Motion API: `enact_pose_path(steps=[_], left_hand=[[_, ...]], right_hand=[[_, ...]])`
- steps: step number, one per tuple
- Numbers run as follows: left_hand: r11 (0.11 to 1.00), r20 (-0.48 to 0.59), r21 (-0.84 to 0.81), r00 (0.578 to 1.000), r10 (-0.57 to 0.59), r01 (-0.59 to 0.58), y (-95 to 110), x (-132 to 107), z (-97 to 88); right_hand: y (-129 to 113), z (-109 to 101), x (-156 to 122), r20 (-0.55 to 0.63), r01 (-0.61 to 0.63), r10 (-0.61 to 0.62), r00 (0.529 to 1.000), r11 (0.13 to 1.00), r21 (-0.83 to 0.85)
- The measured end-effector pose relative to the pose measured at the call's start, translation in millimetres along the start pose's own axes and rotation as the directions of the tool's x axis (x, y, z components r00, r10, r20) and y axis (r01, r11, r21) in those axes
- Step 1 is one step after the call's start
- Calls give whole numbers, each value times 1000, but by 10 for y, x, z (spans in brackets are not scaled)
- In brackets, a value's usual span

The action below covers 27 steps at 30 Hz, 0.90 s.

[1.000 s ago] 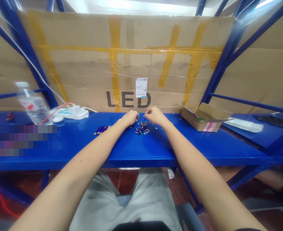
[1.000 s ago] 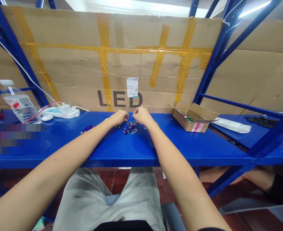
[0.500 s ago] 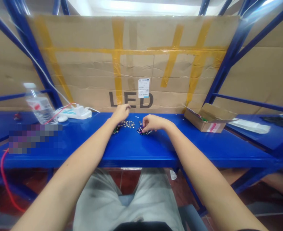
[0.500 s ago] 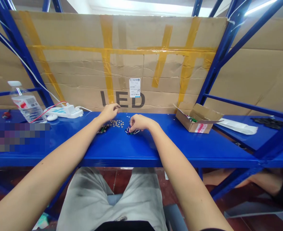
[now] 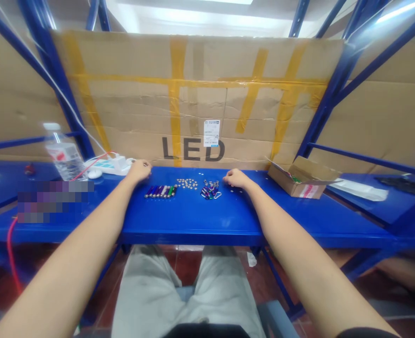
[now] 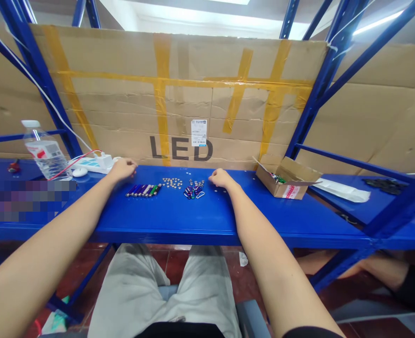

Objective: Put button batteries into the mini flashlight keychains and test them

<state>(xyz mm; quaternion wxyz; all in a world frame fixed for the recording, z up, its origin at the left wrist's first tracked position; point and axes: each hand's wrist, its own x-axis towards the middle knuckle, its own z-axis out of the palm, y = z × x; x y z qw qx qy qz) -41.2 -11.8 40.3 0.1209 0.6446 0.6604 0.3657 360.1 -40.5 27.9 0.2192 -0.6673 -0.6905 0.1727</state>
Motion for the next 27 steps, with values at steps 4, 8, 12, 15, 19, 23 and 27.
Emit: enact_pose_path(steps=[4,8,12,15,19,23,27], left_hand=[[997,151,22,986,66,-70,174,-66,70],[987,174,20,973,151,-157,289,-146,116],[977,197,18,958,207,-214,336,-189,165],[973,194,-28,953,232,-231,364,-200,191],[968,208,-92,946,249,-234,386,-207,199],[965,237,-135,939,250,-223,406,-221,198],[939,290,-239,904,314,-249,433,-232,218]], right_hand=[[-49,-26,-46,116,83,-74,990,994,-76],[-109,-28,-83,112,90,-75,991,988,-129],[-136,-11,-86,101,106,-88,991,978,-181],[-149,2,-80,86,110,-93,992,970,-218],[-162,4,-84,84,113,-96,992,963,-244],[-169,-2,-98,81,117,-99,992,961,-251],[-180,-8,-114,76,113,-97,992,960,-255]])
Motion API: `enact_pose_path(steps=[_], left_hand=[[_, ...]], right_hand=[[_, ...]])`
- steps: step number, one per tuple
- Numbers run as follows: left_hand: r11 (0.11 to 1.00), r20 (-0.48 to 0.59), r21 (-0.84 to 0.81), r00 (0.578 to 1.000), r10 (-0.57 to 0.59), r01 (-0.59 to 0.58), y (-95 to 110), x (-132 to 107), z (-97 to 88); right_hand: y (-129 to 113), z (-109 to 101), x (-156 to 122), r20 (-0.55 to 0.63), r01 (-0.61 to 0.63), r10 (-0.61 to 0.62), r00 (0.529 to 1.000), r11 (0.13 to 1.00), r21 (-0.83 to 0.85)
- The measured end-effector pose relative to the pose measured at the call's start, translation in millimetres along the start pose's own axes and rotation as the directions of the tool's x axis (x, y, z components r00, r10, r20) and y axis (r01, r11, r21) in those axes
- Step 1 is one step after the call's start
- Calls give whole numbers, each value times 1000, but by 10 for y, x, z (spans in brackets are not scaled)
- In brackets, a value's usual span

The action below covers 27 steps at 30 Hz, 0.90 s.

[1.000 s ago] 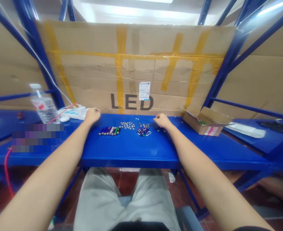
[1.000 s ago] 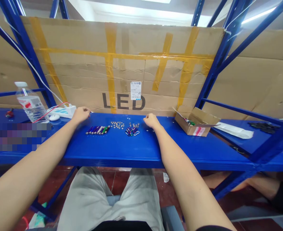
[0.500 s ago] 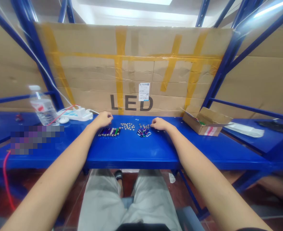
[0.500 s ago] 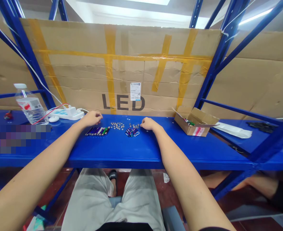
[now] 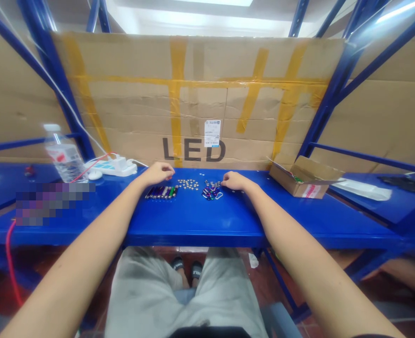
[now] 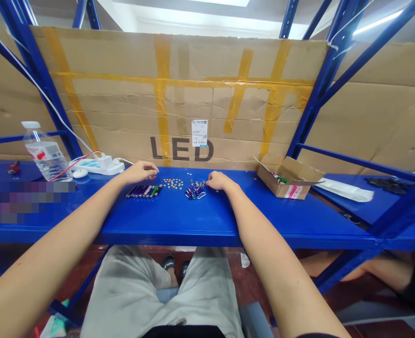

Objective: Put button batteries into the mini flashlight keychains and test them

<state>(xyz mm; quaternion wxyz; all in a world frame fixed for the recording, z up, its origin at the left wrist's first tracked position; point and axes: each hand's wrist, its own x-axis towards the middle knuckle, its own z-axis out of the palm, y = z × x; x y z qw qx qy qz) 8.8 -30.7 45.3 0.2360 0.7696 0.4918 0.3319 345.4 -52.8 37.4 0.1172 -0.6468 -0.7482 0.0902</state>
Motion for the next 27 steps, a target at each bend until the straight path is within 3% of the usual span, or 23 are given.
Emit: enact_pose_path(steps=[6,13,19,21,23,25,26,27], left_hand=[[995,65,93,997,35,-41,30,-14,3],[972,351,230,936,-42,-43,222,-142,-20],[949,386,304,921,-50,-76,259,-162,30],[963,360,259,933,-22,-77,251,-162,50],[977,265,194,964,31,-85,259,-161,87],[981,70,141,990,124,-133,294,-162,150],[975,-47,132,982,185,-177,324,-163,190],[963,-150,132,956,252,-234,360,-165,235]], right_hand=[[-8,1,-2,19,9,-9,1000,1000,0],[-22,4,2,7,-5,5,1000,1000,8],[-28,2,-4,27,-14,13,1000,1000,21],[-35,-1,-2,12,-26,25,1000,999,47],[-71,-15,-10,-88,-45,56,995,992,121],[-155,-37,-40,-236,-33,100,967,962,271],[-216,-49,-65,-281,14,100,955,926,376],[-290,-57,-96,-248,49,88,965,865,500]])
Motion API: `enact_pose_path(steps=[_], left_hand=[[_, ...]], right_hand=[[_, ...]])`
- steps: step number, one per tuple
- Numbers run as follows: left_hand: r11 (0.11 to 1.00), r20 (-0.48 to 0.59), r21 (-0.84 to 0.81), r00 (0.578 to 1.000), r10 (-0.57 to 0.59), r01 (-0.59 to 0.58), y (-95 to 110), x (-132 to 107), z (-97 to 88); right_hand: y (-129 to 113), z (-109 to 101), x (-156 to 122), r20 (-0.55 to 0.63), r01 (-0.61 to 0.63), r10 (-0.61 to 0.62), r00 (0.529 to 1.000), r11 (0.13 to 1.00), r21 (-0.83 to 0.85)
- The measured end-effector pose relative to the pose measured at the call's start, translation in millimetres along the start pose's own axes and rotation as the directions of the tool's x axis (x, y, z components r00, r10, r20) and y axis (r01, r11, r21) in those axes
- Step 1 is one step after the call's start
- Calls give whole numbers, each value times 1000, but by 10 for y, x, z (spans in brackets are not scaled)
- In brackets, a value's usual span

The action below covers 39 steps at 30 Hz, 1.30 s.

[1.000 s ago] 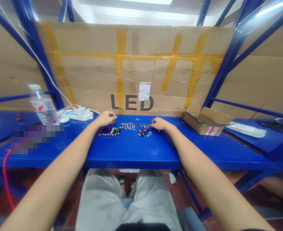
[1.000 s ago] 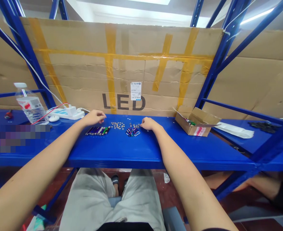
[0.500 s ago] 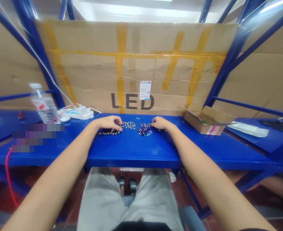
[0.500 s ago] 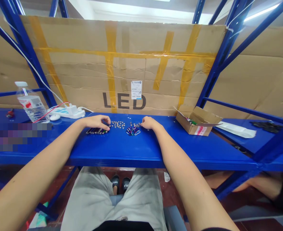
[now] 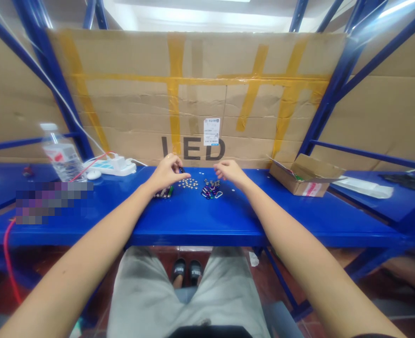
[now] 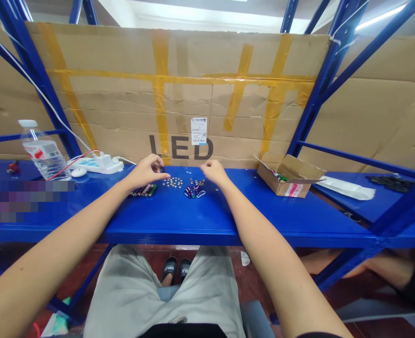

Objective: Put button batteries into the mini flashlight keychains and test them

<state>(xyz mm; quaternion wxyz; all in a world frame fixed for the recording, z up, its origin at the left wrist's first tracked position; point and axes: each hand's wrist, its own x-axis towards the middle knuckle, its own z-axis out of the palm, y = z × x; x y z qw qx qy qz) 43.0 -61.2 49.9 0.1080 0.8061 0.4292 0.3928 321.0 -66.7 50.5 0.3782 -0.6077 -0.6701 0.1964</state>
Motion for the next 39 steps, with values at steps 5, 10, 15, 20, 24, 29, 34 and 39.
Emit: enact_pose_path(steps=[5,10,15,20,24,29,34,39], left_hand=[[960,-137,-40,954,268,-276,240,-8,215],[930,-26,-120,938,346,-347,341,-30,347],[969,-216,24,945,247,-247,149,12,254],[955,31,296,999,17,-26,-151,41,120],[905,235,422,959,-161,48,-198,22,144],[885,282,463,938,-201,51,-173,23,179],[926,297,377,942,-155,33,-201,18,156],[925,296,373,936,-192,72,-204,19,142]], right_hand=[[-314,192,-215,261,-8,-134,956,877,480],[-343,288,-306,365,-54,-184,913,831,554],[-264,240,-226,280,-73,-109,954,819,569],[-216,249,-130,203,-22,-110,973,830,557],[-160,297,-97,147,103,-186,972,890,445],[-124,330,-120,87,357,-375,923,919,169],[-125,318,-134,139,411,-416,899,910,64],[-106,315,-115,155,429,-427,891,903,18]])
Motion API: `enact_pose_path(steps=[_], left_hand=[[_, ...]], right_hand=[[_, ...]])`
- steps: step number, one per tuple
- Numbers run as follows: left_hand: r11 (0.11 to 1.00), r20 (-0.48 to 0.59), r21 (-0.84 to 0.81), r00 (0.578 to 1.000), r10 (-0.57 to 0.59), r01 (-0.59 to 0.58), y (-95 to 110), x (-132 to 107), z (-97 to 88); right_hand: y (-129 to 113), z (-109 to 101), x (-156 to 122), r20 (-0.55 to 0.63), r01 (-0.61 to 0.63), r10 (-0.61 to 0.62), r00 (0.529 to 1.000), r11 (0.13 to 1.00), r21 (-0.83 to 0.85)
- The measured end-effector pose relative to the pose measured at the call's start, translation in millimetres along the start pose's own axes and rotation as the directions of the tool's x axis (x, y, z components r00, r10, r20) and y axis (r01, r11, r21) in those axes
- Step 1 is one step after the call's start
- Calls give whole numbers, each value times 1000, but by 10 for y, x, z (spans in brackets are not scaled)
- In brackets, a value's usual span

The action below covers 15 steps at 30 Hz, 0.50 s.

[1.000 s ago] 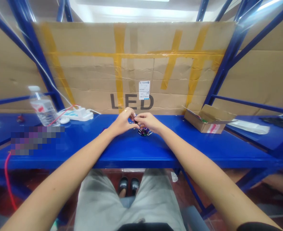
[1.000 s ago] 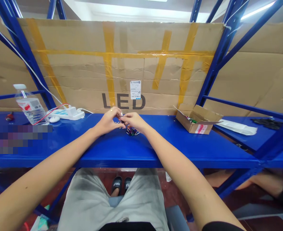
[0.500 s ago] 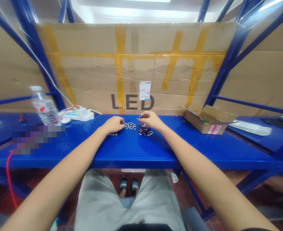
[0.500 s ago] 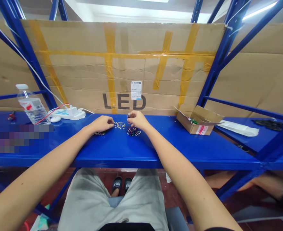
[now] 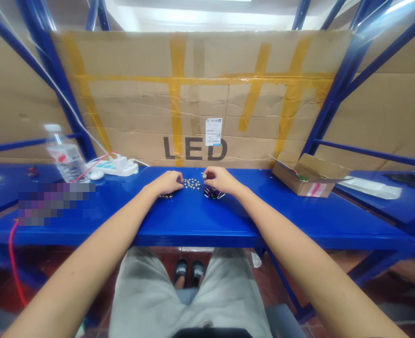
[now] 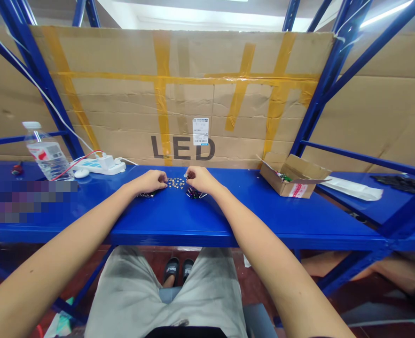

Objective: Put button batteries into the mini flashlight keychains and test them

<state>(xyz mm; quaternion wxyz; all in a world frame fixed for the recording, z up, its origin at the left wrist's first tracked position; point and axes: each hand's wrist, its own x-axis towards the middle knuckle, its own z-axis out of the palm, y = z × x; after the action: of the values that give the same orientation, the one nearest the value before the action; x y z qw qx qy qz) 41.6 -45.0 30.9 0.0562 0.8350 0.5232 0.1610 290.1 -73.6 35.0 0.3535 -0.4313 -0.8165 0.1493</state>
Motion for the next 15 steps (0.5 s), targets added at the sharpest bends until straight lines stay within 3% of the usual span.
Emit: enact_pose_path(steps=[4,8,11,15], left_hand=[[999,94,15,995,-34,33,-14,11,-29],[999,110,30,994,-25,22,-15,16,-47],[1000,57,28,998,-12,11,5,-3,-54],[997,-98,-36,993,59,-63,61,-34,-62]], right_hand=[[27,6,9,3,15,-15,1000,1000,-1],[47,8,15,2,21,-21,1000,1000,2],[46,4,15,7,15,-15,1000,1000,-9],[25,-2,10,6,8,-8,1000,1000,-26]])
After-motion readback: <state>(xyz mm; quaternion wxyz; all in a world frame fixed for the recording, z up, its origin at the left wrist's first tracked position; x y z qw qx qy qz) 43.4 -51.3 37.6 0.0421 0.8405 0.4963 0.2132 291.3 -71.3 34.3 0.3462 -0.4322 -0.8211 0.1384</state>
